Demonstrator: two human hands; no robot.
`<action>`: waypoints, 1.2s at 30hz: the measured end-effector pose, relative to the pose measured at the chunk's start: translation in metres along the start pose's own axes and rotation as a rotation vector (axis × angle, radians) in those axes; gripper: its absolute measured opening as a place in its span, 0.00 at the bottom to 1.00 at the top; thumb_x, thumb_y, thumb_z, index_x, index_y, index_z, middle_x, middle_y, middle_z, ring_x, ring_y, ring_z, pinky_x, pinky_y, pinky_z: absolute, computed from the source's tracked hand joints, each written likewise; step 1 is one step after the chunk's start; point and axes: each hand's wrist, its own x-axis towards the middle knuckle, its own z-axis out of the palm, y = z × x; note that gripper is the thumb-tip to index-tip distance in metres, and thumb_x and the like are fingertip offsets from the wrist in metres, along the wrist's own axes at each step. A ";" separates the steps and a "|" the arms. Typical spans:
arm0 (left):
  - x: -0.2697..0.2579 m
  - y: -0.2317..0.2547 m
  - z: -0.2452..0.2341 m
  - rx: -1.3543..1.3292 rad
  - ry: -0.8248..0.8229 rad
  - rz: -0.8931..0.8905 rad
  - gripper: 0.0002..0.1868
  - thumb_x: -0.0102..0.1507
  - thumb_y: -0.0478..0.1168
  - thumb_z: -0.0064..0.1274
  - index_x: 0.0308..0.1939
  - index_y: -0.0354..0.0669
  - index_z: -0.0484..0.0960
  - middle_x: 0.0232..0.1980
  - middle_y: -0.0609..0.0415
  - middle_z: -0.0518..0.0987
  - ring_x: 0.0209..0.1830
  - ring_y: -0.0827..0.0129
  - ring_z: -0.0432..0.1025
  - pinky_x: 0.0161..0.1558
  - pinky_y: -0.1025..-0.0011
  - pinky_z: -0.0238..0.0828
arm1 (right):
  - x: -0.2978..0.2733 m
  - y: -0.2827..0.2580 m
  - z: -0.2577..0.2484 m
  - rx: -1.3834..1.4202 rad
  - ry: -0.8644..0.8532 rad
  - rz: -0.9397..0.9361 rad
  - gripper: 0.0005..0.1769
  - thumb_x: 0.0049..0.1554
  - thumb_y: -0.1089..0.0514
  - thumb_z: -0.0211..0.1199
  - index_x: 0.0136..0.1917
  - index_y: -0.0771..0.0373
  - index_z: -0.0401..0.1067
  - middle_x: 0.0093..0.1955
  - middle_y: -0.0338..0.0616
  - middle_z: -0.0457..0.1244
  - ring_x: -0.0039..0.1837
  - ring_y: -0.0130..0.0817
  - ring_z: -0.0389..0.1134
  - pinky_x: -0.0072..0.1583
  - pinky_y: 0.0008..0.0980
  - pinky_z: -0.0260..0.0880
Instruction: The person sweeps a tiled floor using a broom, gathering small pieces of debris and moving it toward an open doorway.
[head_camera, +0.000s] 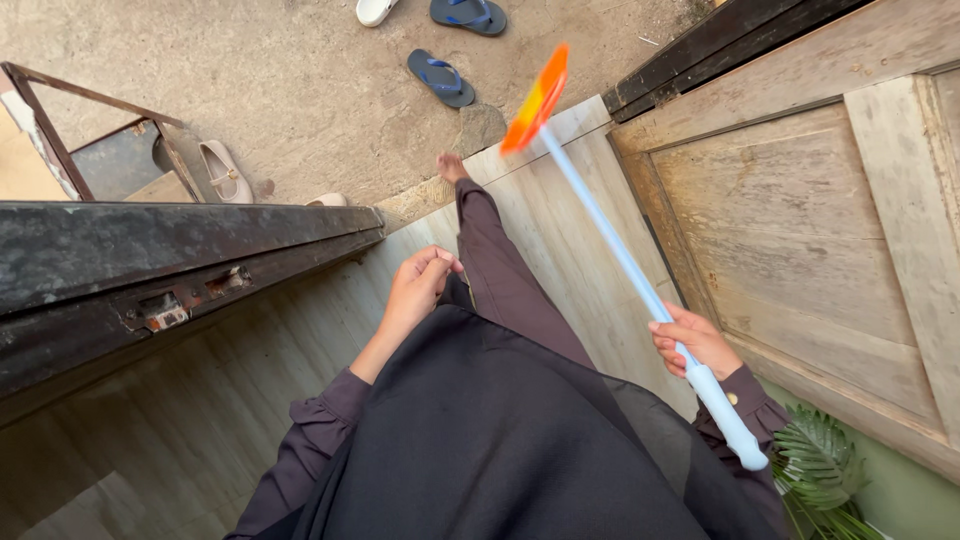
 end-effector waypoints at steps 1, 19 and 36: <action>0.002 0.001 0.001 -0.003 -0.023 0.025 0.15 0.71 0.43 0.45 0.39 0.37 0.81 0.19 0.69 0.59 0.16 0.85 0.48 0.18 0.78 0.41 | 0.006 0.009 -0.007 0.003 0.002 0.057 0.35 0.59 0.62 0.57 0.78 0.58 0.53 0.27 0.31 0.54 0.21 0.20 0.53 0.22 0.25 0.54; 0.007 0.012 -0.003 -0.030 0.051 -0.004 0.14 0.70 0.44 0.47 0.38 0.38 0.80 0.18 0.69 0.58 0.16 0.85 0.47 0.19 0.77 0.39 | 0.092 0.064 -0.063 -0.456 0.078 0.253 0.32 0.56 0.62 0.60 0.74 0.55 0.61 0.28 0.44 0.60 0.24 0.31 0.58 0.27 0.33 0.59; 0.007 0.035 0.025 -0.016 0.076 -0.065 0.14 0.71 0.44 0.45 0.38 0.39 0.79 0.18 0.69 0.58 0.15 0.85 0.46 0.17 0.78 0.39 | -0.065 -0.008 -0.020 -0.968 0.076 0.328 0.47 0.59 0.55 0.63 0.83 0.45 0.41 0.29 0.46 0.61 0.26 0.31 0.63 0.30 0.37 0.70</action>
